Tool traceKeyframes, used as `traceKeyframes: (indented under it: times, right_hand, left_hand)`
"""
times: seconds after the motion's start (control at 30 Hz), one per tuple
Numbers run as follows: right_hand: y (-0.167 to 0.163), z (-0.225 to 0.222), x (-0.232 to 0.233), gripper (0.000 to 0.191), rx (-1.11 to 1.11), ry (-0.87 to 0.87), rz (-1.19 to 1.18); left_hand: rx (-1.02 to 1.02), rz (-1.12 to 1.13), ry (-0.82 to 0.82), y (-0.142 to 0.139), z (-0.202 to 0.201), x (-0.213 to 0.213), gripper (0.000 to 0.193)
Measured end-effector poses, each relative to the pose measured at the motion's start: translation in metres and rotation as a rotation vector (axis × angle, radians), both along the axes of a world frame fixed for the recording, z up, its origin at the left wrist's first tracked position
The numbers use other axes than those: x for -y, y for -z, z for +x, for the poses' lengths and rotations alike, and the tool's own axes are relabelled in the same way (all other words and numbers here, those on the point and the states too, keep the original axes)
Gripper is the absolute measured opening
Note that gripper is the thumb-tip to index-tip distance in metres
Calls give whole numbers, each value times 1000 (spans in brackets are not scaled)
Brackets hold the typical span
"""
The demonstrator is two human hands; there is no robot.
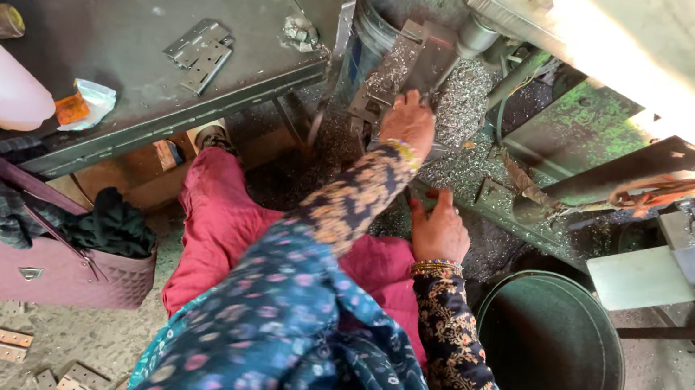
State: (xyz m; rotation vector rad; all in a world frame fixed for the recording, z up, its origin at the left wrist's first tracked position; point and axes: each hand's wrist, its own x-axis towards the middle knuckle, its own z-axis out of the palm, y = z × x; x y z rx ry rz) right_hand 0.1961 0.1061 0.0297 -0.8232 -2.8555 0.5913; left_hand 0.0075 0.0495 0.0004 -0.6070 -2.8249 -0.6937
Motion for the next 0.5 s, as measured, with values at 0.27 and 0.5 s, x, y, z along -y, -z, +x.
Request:
traceKeyframes:
  times: [0.27,0.5]
  right_hand:
    - [53,-8,-18,55,84,-135,-55]
    - [140,11,-31,56,49,-106,-111]
  left_hand:
    - [-305,-50,56,15,-1,6,36]
    - [-289,-127,-58,16,-9,-3,31]
